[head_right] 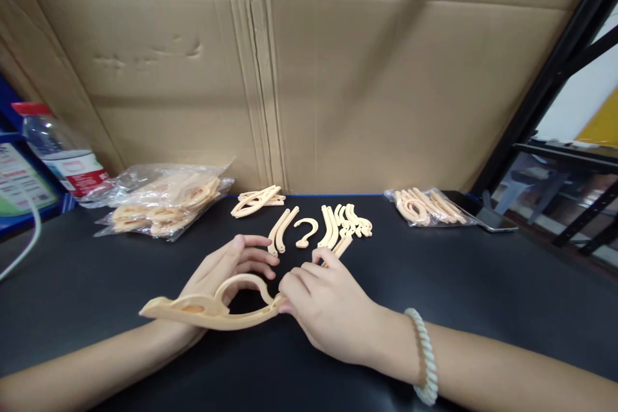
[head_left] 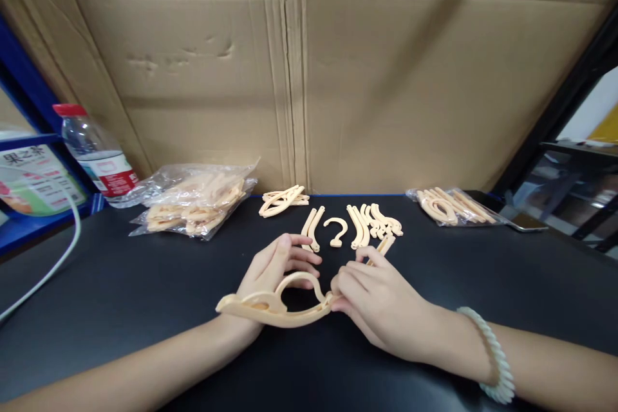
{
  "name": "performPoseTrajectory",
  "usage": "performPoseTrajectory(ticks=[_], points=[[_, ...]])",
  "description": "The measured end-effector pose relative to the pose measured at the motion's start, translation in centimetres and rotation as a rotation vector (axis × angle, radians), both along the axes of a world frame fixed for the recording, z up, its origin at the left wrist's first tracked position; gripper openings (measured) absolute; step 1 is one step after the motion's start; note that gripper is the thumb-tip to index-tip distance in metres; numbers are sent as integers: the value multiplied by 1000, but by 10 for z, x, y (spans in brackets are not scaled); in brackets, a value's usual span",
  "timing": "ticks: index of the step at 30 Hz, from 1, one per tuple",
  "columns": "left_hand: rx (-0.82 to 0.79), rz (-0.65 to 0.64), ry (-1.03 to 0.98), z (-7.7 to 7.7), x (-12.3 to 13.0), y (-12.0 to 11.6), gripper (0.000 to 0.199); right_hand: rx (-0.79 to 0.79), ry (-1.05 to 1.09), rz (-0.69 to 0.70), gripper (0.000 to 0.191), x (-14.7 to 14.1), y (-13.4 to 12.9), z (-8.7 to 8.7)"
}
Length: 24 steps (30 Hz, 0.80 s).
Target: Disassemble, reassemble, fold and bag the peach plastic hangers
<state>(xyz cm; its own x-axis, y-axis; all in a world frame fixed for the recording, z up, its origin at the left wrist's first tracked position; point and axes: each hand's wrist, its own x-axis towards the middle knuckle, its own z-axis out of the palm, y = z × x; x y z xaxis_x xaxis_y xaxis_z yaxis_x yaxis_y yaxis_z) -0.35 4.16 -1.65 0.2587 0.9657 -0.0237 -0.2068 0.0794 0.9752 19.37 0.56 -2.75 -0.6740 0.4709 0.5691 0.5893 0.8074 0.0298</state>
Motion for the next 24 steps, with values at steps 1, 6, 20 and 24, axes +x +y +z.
performPoseTrajectory(ticks=[1,6,20,24], points=[[7,4,-11,-1,-1,0,50,-29,30,-19,19,1,0,0],[62,-8,-6,-3,-3,-2,32,-133,192,-167,15,5,2,5],[140,-4,53,2,-2,-8,34,-119,12,-163,19,8,6,1],[239,-73,256,2,-3,-8,32,-19,-58,-62,26,5,6,-2]])
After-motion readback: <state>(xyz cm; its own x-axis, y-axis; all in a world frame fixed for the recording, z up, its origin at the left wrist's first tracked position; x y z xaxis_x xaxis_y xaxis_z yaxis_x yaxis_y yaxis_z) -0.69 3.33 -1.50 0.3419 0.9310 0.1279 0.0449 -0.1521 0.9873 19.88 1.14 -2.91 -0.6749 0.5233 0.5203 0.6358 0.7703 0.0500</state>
